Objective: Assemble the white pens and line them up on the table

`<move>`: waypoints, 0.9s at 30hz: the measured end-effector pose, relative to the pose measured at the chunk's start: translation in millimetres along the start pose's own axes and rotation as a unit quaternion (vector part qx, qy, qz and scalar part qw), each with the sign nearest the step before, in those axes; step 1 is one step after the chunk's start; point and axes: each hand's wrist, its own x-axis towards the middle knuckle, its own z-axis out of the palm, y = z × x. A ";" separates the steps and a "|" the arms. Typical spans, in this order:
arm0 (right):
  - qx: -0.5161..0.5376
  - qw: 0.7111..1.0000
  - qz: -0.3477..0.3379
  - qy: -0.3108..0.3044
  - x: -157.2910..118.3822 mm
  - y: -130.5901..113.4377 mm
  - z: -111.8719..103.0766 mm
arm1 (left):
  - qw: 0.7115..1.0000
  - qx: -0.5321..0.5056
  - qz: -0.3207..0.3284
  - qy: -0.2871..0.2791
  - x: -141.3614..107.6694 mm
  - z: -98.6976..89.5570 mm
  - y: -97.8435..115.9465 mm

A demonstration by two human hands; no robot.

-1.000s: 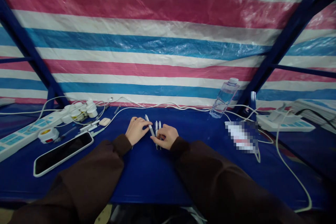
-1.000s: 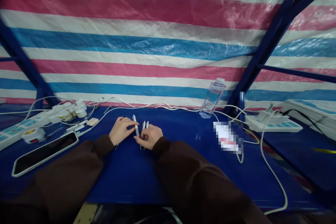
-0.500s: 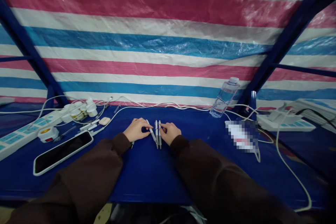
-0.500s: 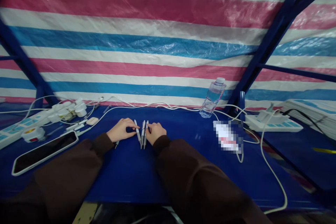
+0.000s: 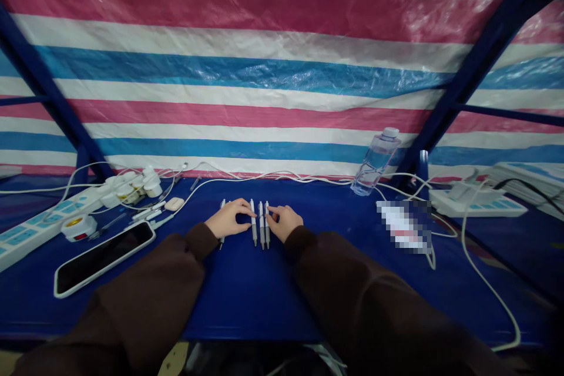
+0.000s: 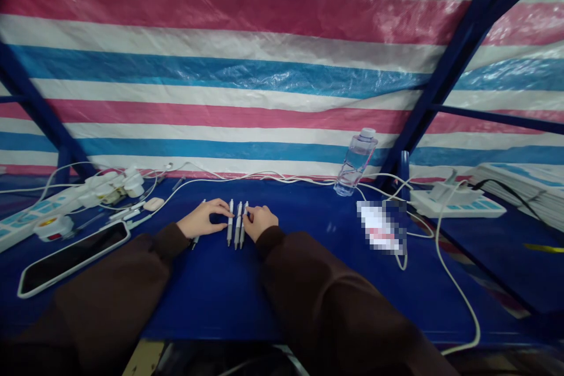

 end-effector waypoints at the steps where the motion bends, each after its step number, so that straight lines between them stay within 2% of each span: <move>1: 0.003 1.000 -0.001 -0.002 0.2 0.0 0.0 | 1.000 0.000 0.000 0.000 0.0 0.3 -0.3; 15: 0.019 1.000 0.002 -0.002 2.0 0.8 0.1 | 0.999 -0.033 -0.018 -0.032 -0.5 0.6 -0.3; 27: 0.032 0.999 0.020 -0.018 1.4 -2.1 -4.3 | 0.998 -0.047 -0.011 -0.027 -0.8 2.2 -0.1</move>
